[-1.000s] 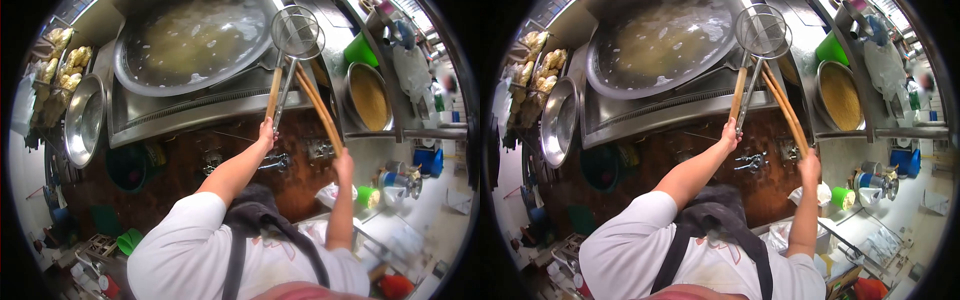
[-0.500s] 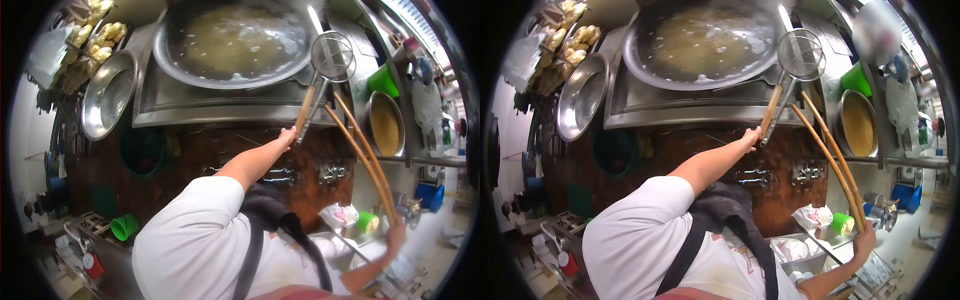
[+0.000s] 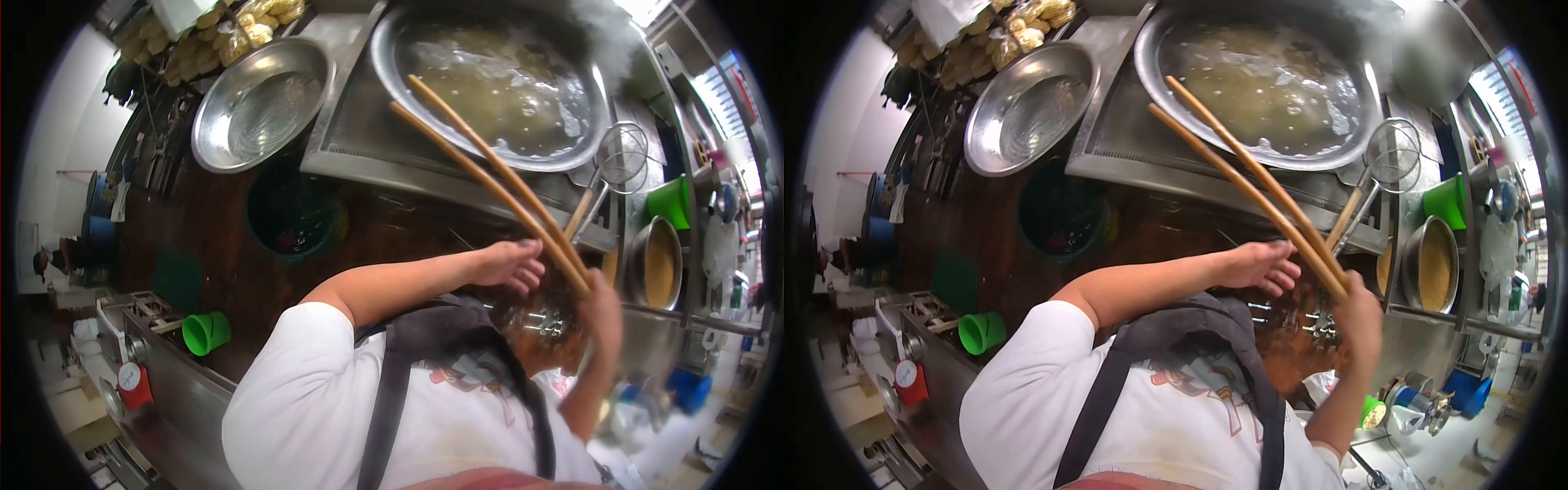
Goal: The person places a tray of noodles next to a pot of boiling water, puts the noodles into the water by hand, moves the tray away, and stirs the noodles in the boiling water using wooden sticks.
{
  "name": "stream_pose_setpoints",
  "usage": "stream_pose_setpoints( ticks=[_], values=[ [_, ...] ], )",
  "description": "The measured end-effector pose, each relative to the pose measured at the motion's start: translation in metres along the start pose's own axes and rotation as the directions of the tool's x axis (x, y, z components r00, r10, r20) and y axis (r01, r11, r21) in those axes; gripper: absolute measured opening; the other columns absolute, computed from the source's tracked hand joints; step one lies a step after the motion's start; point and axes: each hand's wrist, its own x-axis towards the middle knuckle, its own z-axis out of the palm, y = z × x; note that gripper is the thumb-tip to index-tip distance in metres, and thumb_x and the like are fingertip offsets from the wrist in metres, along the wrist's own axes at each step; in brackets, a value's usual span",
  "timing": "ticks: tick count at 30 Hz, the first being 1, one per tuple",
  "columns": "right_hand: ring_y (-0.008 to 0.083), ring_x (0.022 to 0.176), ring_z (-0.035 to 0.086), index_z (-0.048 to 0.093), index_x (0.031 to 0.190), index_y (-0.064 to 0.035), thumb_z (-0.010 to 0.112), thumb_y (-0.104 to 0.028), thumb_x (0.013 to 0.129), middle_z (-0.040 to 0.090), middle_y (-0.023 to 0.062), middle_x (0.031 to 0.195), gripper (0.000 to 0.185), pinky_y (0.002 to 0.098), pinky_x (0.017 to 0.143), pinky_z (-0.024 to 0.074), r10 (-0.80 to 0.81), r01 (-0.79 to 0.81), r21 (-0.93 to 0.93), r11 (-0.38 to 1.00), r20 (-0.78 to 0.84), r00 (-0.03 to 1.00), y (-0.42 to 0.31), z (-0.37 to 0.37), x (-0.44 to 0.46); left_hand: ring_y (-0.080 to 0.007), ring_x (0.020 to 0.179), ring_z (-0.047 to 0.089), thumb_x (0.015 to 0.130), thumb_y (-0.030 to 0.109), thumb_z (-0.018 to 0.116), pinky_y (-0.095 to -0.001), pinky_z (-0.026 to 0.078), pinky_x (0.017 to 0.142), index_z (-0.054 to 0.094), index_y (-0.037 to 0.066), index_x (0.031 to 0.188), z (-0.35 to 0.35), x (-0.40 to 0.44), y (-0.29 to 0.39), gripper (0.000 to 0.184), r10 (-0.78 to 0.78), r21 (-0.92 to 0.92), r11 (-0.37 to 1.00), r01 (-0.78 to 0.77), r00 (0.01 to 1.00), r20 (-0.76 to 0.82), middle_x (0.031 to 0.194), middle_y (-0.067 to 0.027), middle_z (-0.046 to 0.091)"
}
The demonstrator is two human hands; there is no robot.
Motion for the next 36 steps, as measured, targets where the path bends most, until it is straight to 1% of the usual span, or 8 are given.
stream_pose_setpoints(
  ticks=[7, 13, 16, 20, 24, 28, 30, 36],
  values=[
    [0.0446, 0.107, 0.065, 0.050, 0.135, -0.0096, 0.067, -0.048, 0.092, 0.069, 0.0271, 0.108, 0.059, 0.0511, 0.088, 0.0505, -0.213, 0.159, 0.210, 0.965, 0.270, 0.939, -0.129, 0.125, 0.035, -0.0322, 0.086, 0.073, 0.102, 0.035, 0.053, -0.0468, 0.062, 0.074, 0.060, 0.001, 0.116, -0.120, -0.038, 0.020, 0.037, 0.128, 0.092, 0.991, -0.092, 0.832, -0.540, 0.099, -0.0190, 0.071],
    [0.0454, 0.106, 0.064, 0.056, 0.120, -0.0036, 0.063, -0.038, 0.096, 0.068, 0.0289, 0.106, 0.043, 0.0520, 0.088, 0.0500, -0.027, -0.021, 0.159, 0.987, 0.293, 0.956, -0.132, 0.155, 0.067, -0.0153, 0.055, 0.048, 0.098, 0.020, 0.063, -0.0376, 0.053, 0.057, 0.046, 0.017, 0.099, -0.210, -0.145, 0.008, 0.016, 0.241, -0.086, 0.920, -0.383, 0.724, -0.646, 0.067, 0.0022, 0.041],
    [0.0467, 0.092, 0.062, 0.054, 0.096, 0.0013, 0.063, -0.016, 0.095, 0.066, 0.0265, 0.092, 0.020, 0.0529, 0.080, 0.0492, -0.188, 0.183, 0.058, 0.981, 0.092, 0.978, -0.127, 0.190, 0.074, -0.0090, 0.046, 0.037, 0.097, 0.020, 0.065, -0.0285, 0.035, 0.043, 0.047, 0.018, 0.095, -0.269, -0.213, -0.037, 0.018, 0.166, -0.025, 0.970, -0.241, 0.737, -0.655, 0.063, 0.0046, 0.038],
    [0.0452, 0.096, 0.065, 0.057, 0.108, -0.0003, 0.064, -0.022, 0.095, 0.067, 0.0254, 0.095, 0.026, 0.0519, 0.081, 0.0511, -0.202, 0.178, 0.238, 0.955, 0.083, 0.976, -0.164, 0.156, 0.067, -0.0077, 0.039, 0.038, 0.095, 0.019, 0.067, -0.0259, 0.036, 0.034, 0.043, 0.016, 0.096, -0.245, -0.276, -0.043, 0.024, 0.294, 0.223, 0.955, -0.194, 0.549, -0.782, 0.059, 0.0045, 0.038],
    [0.0233, 0.077, 0.064, 0.059, 0.118, -0.0024, 0.063, -0.029, 0.099, 0.065, 0.0066, 0.080, 0.033, 0.0377, 0.072, 0.0515, -0.183, 0.047, 0.593, 0.804, 0.171, 0.968, -0.135, 0.161, 0.082, -0.0106, 0.046, 0.047, 0.092, 0.016, 0.068, -0.0271, 0.044, 0.040, 0.042, 0.007, 0.138, -0.212, -0.322, -0.020, 0.053, 0.461, 0.409, 0.885, -0.225, 0.558, -0.690, 0.074, -0.0008, 0.049],
    [0.0054, 0.060, 0.044, 0.063, 0.112, -0.0078, 0.058, -0.028, 0.104, 0.049, -0.0052, 0.070, 0.022, 0.0243, 0.053, 0.0387, -0.173, 0.199, 0.560, 0.804, -0.100, 0.980, -0.093, 0.122, 0.099, -0.0261, 0.094, 0.060, 0.092, 0.026, 0.070, -0.0368, 0.051, 0.079, 0.040, 0.002, 0.145, -0.195, -0.324, 0.002, 0.065, 0.599, 0.693, 0.720, -0.037, 0.538, -0.593, 0.111, -0.0174, 0.058],
    [0.0033, 0.056, 0.039, 0.064, 0.109, -0.0099, 0.057, -0.029, 0.105, 0.042, -0.0071, 0.067, 0.021, 0.0232, 0.049, 0.0318, -0.045, 0.092, 0.589, 0.803, -0.094, 0.995, -0.048, 0.102, 0.108, -0.0351, 0.122, 0.058, 0.093, 0.031, 0.070, -0.0399, 0.046, 0.102, 0.043, 0.000, 0.143, -0.181, -0.297, 0.008, 0.066, 0.725, 0.845, 0.534, 0.029, 0.498, -0.476, 0.131, -0.0260, 0.058],
    [0.0217, 0.055, 0.048, 0.062, 0.097, -0.0019, 0.062, -0.031, 0.100, 0.051, 0.0087, 0.066, 0.029, 0.0379, 0.055, 0.0404, -0.102, 0.123, 0.045, 0.991, -0.328, 0.939, 0.044, 0.029, 0.098, -0.0440, 0.117, 0.061, 0.092, 0.022, 0.067, -0.0447, 0.048, 0.100, 0.040, 0.007, 0.148, -0.141, -0.286, 0.014, 0.064, 0.528, 0.826, 0.547, 0.134, 0.711, -0.465, 0.124, -0.0288, 0.063]
  ],
)
